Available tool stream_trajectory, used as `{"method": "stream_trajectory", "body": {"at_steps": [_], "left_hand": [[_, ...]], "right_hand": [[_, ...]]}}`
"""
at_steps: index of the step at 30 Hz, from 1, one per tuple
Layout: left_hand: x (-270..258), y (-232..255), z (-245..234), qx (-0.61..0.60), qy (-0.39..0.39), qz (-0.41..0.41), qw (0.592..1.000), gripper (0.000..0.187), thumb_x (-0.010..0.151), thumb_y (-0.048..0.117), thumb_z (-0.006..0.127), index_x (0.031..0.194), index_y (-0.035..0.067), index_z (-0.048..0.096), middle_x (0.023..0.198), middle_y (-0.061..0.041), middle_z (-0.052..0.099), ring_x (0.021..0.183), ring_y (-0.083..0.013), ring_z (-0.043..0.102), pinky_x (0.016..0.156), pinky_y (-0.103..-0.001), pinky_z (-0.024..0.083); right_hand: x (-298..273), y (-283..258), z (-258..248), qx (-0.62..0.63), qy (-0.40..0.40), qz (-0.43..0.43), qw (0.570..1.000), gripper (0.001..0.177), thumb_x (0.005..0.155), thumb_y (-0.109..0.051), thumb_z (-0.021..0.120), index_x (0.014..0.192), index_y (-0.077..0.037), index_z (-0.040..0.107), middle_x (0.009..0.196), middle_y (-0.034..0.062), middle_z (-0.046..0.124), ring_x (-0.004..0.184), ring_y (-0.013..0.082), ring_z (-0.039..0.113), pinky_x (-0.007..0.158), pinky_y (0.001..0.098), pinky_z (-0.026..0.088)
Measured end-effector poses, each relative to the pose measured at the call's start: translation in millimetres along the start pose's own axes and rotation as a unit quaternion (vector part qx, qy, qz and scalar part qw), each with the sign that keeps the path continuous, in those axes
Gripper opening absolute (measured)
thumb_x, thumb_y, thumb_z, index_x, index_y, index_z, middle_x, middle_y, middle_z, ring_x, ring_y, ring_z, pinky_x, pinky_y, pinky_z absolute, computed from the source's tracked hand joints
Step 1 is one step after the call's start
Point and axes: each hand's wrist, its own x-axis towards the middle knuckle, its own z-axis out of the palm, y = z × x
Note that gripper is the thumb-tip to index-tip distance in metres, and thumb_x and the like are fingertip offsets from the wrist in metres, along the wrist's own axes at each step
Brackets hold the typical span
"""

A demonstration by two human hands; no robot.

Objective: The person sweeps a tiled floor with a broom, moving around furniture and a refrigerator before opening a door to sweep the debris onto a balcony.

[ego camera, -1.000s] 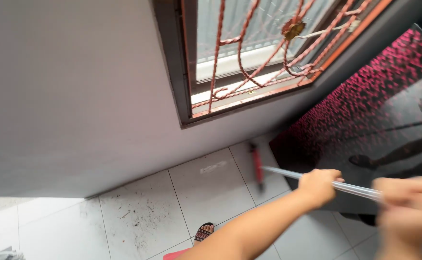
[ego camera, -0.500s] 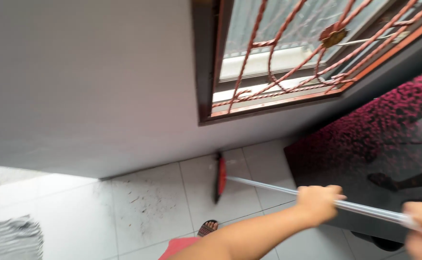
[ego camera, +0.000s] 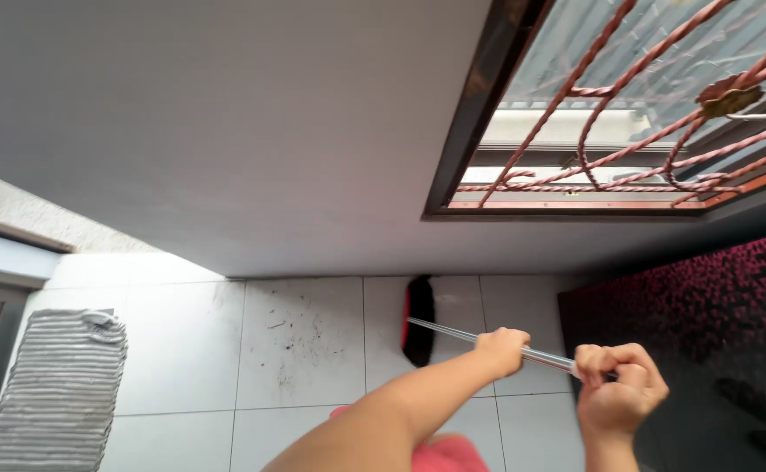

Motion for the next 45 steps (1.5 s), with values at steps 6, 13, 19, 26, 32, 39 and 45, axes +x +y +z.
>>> {"method": "stream_trajectory", "body": {"at_steps": [6,13,19,26,32,39,45], "left_hand": [[-4.7,-53.4,-24.6,0.042,0.034,-0.083,0.995,0.02,0.09,0.01,0.066,0.11,0.013,0.07,0.106,-0.013,0.073,0.103,-0.0364,0.07,0.083,-0.048,0.056],[-30.8,-7.5,-75.8,-0.036,0.214,-0.088,0.972,0.025,0.099,0.035,0.064,0.104,0.011,0.061,0.096,-0.014,0.074,0.093,-0.0381,0.069,0.08,-0.052,0.052],[-0.4,142.1,-101.1,-0.033,0.231,0.033,0.972,0.027,0.088,0.027,0.063,0.113,0.019,0.057,0.08,-0.009,0.074,0.08,-0.0333,0.073,0.074,-0.048,0.053],[89.6,40.2,-32.2,-0.007,0.218,-0.05,0.975,0.031,0.083,0.021,0.065,0.114,0.028,0.067,0.103,-0.002,0.076,0.102,-0.0264,0.072,0.081,-0.046,0.055],[44.9,-54.4,-50.6,0.024,0.262,-0.321,0.91,0.018,0.088,0.013,0.069,0.099,0.026,0.075,0.104,-0.001,0.075,0.108,-0.0216,0.069,0.102,-0.049,0.043],[-37.1,17.8,-153.3,-0.048,0.547,-0.175,0.817,0.016,0.099,0.026,0.064,0.093,0.013,0.07,0.075,-0.009,0.071,0.076,-0.0324,0.07,0.08,-0.046,0.052],[-69.7,104.2,-213.2,-0.159,0.51,-0.023,0.845,0.009,0.096,0.02,0.061,0.098,0.013,0.066,0.069,-0.006,0.067,0.061,-0.0282,0.067,0.061,-0.042,0.051]], "right_hand": [[3.1,34.7,17.3,0.044,-0.014,0.076,0.996,0.017,0.086,-0.001,0.029,0.072,-0.003,0.039,0.054,0.0087,0.035,0.054,0.0188,0.032,0.056,0.037,0.033],[59.4,38.9,-12.3,0.082,-0.034,0.059,0.994,0.023,0.104,-0.003,0.032,0.083,-0.002,0.042,0.06,0.0094,0.036,0.055,0.0216,0.04,0.077,0.0456,0.048],[374.3,242.2,-302.1,0.29,-0.383,0.024,0.877,0.044,0.113,-0.02,0.028,0.077,-0.003,0.046,0.067,0.0087,0.044,0.06,0.0241,0.047,0.076,0.0451,0.049],[182.0,33.4,-61.3,-0.029,-0.328,-0.031,0.944,0.022,0.105,-0.005,0.039,0.099,0.01,0.054,0.081,0.0235,0.061,0.067,0.0208,0.058,0.071,0.0391,0.057],[131.2,101.0,-7.0,0.049,-0.433,0.169,0.884,0.02,0.097,0.006,0.032,0.096,0.004,0.051,0.086,0.0152,0.059,0.084,0.0219,0.058,0.109,0.0445,0.049],[182.9,-0.6,117.5,0.155,-0.458,0.161,0.861,0.016,0.103,-0.001,0.03,0.103,-0.003,0.045,0.071,0.0118,0.048,0.071,0.025,0.051,0.081,0.0459,0.049],[300.8,-9.9,126.4,0.158,-0.511,0.058,0.843,0.035,0.125,-0.025,0.037,0.095,-0.009,0.045,0.07,0.0026,0.037,0.068,0.0191,0.043,0.076,0.0367,0.042]]}}
